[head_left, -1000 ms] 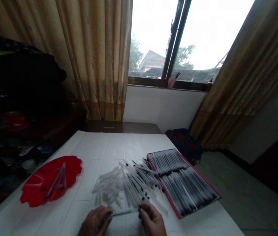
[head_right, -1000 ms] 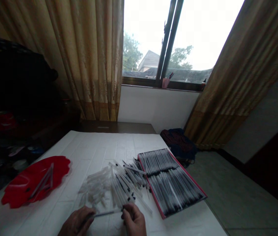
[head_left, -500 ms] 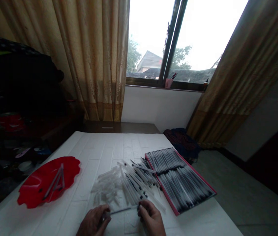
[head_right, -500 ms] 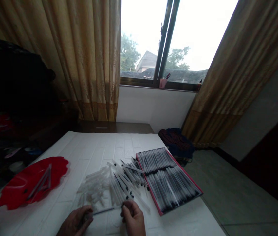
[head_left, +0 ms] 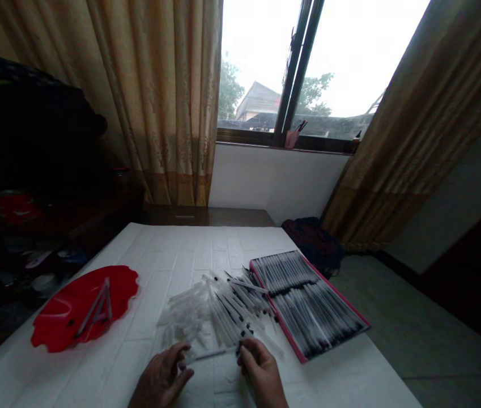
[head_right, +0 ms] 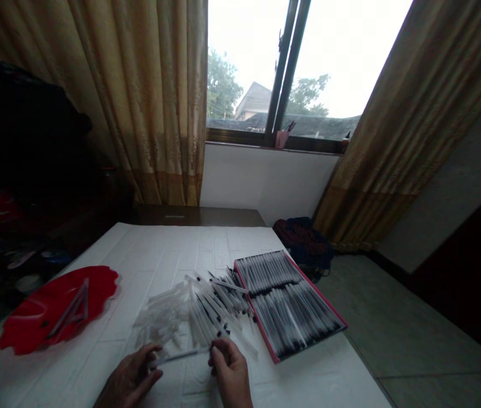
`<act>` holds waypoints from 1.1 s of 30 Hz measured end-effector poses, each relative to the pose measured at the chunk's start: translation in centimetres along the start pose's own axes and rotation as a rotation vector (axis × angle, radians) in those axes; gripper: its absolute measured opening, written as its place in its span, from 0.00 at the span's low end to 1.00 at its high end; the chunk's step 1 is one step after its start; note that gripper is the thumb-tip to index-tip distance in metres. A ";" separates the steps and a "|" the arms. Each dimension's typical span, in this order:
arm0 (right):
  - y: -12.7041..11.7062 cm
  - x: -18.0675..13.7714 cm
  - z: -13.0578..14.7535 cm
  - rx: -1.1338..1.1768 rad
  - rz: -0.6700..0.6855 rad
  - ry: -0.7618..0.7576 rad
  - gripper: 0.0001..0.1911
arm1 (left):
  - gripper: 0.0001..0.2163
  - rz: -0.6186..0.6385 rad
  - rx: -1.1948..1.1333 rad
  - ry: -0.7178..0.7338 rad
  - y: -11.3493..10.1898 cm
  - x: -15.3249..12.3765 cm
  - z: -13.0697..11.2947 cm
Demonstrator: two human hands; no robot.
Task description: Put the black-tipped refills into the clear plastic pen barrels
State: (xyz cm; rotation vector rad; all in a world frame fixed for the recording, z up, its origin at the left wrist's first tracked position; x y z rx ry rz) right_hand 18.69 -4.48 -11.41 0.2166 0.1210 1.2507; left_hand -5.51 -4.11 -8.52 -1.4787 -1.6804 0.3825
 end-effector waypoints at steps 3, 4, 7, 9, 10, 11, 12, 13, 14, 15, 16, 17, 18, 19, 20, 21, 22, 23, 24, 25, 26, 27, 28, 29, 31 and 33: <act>0.1 -0.1 0.0 0.002 -0.001 0.000 0.21 | 0.13 -0.022 -0.020 0.006 0.1 -0.1 0.3; 0.1 -0.1 0.0 0.005 -0.003 0.001 0.21 | 0.12 -0.030 -0.013 0.011 0.2 -0.2 0.3; 0.1 -0.1 0.1 0.023 -0.009 0.005 0.21 | 0.12 -0.031 0.024 0.018 0.1 -0.1 0.2; 0.1 -0.1 0.1 0.039 -0.014 0.009 0.22 | 0.12 -0.014 0.039 0.028 0.0 -0.1 0.0; 0.1 -0.1 0.1 0.045 -0.018 0.011 0.22 | 0.13 -0.003 0.042 0.030 0.0 -0.1 0.0; 0.0 -0.2 0.2 0.049 -0.023 0.013 0.22 | 0.13 0.006 0.041 0.028 0.0 -0.1 -0.1; 0.0 -0.2 0.2 0.051 -0.027 0.015 0.22 | 0.13 0.015 0.039 0.021 0.0 -0.1 0.0; 0.0 -0.2 0.1 0.052 -0.030 0.015 0.23 | 0.12 0.024 0.035 0.010 0.1 -0.1 0.0; 0.0 -0.1 0.1 0.054 -0.032 0.014 0.23 | 0.13 0.027 0.029 -0.005 0.1 -0.1 0.1; 0.0 -0.1 0.0 0.056 -0.032 0.012 0.23 | 0.14 0.028 0.022 -0.020 0.2 -0.1 0.2; 0.0 -0.1 -0.1 0.059 -0.032 0.011 0.23 | 0.15 0.026 0.013 -0.031 0.2 -0.2 0.3; 0.0 -0.1 -0.2 0.063 -0.035 0.011 0.23 | 0.15 0.025 0.005 -0.040 0.3 -0.2 0.3; 0.0 -0.1 -0.2 0.065 -0.036 0.012 0.23 | 0.14 0.024 0.000 -0.043 0.3 -0.2 0.3; -0.1 -0.2 -0.3 0.067 -0.038 0.012 0.23 | 0.13 0.020 -0.002 -0.041 0.3 -0.2 0.3; -0.1 -0.2 -0.3 0.067 -0.038 0.011 0.22 | 0.13 0.013 0.000 -0.033 0.2 -0.2 0.2; -0.1 -0.2 -0.2 0.066 -0.039 0.007 0.22 | 0.13 0.005 0.005 -0.025 0.2 -0.1 0.2; -0.1 -0.2 -0.2 0.063 -0.040 0.002 0.21 | 0.13 -0.003 0.012 -0.017 0.1 -0.1 0.1; -0.1 -0.2 0.0 0.059 -0.039 -0.002 0.21 | 0.13 -0.007 0.018 -0.009 0.1 -0.1 0.1; -0.1 -0.3 0.1 0.055 -0.038 -0.003 0.21 | 0.13 -0.007 0.023 -0.003 0.1 -0.1 0.0; 0.0 -0.2 0.2 0.052 -0.038 -0.002 0.20 | 0.13 -0.002 0.026 0.000 0.0 0.0 0.0; 0.0 -0.2 0.3 0.049 -0.039 0.003 0.20 | 0.13 0.006 0.026 -0.002 0.1 -0.1 0.0; 0.1 -0.2 0.4 0.048 -0.041 0.009 0.20 | 0.13 0.013 0.023 -0.004 0.1 -0.1 0.1; 0.1 -0.2 0.5 0.050 -0.044 0.015 0.20 | 0.14 0.016 0.018 -0.006 0.2 -0.1 0.2; 0.1 -0.2 0.5 0.053 -0.049 0.019 0.20 | 0.14 0.015 0.012 -0.010 0.2 -0.2 0.3; 0.1 -0.2 0.3 0.063 -0.054 0.024 0.20 | 0.14 0.011 0.007 -0.022 0.4 -0.3 0.5; 0.0 -0.2 0.0 0.078 -0.058 0.023 0.20 | 0.14 -0.002 0.016 -0.018 0.4 -0.3 0.6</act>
Point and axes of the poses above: each hand's wrist, its own x-axis towards the middle knuckle, its own y-axis out of the palm, z = x × y, the point moved 3 cm from there along x, towards the middle knuckle, and after that the axes turned 15 degrees about -y, right-handed, at the moved point
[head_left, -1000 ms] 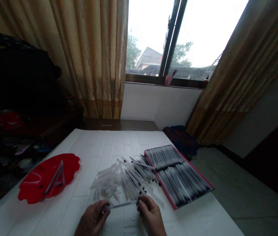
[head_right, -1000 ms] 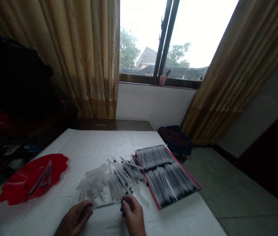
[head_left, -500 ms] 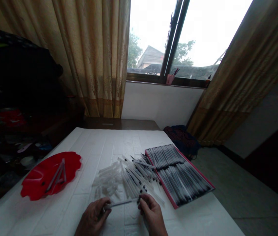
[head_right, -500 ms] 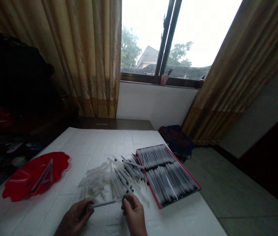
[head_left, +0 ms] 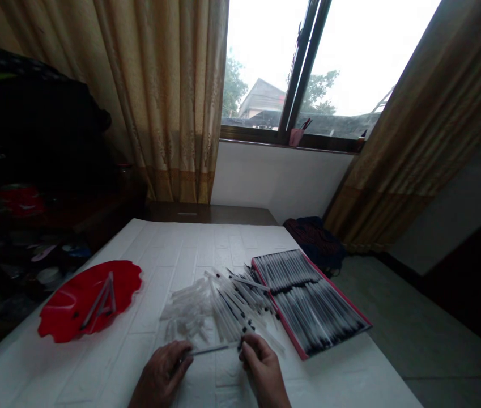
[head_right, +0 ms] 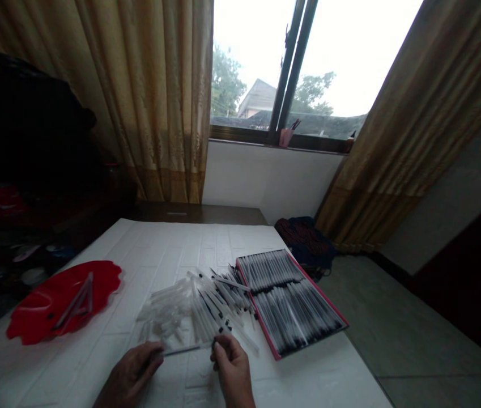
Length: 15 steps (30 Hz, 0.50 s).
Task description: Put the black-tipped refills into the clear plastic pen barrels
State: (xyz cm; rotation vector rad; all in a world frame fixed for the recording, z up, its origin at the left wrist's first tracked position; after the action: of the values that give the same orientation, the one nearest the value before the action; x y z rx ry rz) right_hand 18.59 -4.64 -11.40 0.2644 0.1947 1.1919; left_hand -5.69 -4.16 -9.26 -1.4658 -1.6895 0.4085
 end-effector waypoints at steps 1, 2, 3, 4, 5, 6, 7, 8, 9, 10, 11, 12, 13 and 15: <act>-0.1 0.0 -0.1 0.009 -0.001 -0.002 0.20 | 0.14 -0.005 0.007 0.009 -0.1 0.0 -0.1; -0.1 0.0 -0.2 0.020 -0.003 -0.006 0.20 | 0.14 -0.001 0.012 0.015 -0.1 0.0 -0.2; -0.2 0.0 -0.3 0.033 -0.006 -0.011 0.20 | 0.15 0.013 0.014 0.018 -0.2 0.1 -0.4; -0.3 0.1 -0.3 0.049 -0.013 -0.016 0.20 | 0.16 0.035 0.014 0.014 -0.3 0.2 -0.6; -0.3 0.1 -0.2 0.066 -0.023 -0.020 0.21 | 0.17 0.062 0.012 0.003 -0.4 0.3 -0.8; -0.3 0.1 -0.1 0.083 -0.036 -0.021 0.22 | 0.19 0.090 0.009 -0.014 -0.5 0.4 -1.0; -0.3 0.1 0.0 0.098 -0.055 -0.019 0.22 | 0.20 0.108 0.002 -0.034 -0.6 0.5 -1.2; -0.3 0.1 0.2 0.110 -0.074 -0.016 0.23 | 0.20 0.121 -0.006 -0.055 -0.7 0.5 -1.3; -0.3 0.2 0.3 0.115 -0.094 -0.011 0.23 | 0.21 0.129 -0.016 -0.073 -0.7 0.6 -1.4; -0.3 0.2 0.4 0.113 -0.112 -0.004 0.23 | 0.21 0.137 -0.027 -0.091 -0.7 0.6 -1.4; -0.3 0.2 0.5 0.106 -0.125 0.005 0.23 | 0.20 0.144 -0.039 -0.105 -0.7 0.6 -1.4; -0.3 0.3 0.6 0.095 -0.136 0.014 0.22 | 0.20 0.148 -0.049 -0.112 -0.7 0.6 -1.4; -0.4 0.4 0.7 0.080 -0.143 0.021 0.22 | 0.20 0.149 -0.059 -0.115 -0.7 0.6 -1.3; -0.6 0.8 1.0 0.035 -0.152 0.006 0.23 | 0.20 0.147 -0.073 -0.111 -0.7 0.6 -1.3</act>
State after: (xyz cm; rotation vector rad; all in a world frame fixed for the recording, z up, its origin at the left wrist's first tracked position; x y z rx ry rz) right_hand 19.73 -4.24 -10.63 0.2724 0.2369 1.0389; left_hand -5.15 -4.10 -7.82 -1.6535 -1.7043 0.5216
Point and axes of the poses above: each hand's wrist, its own x-axis towards the middle knuckle, its own y-axis out of the palm, z = x × y, the point moved 3 cm from there along x, towards the middle knuckle, and after that the axes turned 15 degrees about -y, right-handed, at the moved point
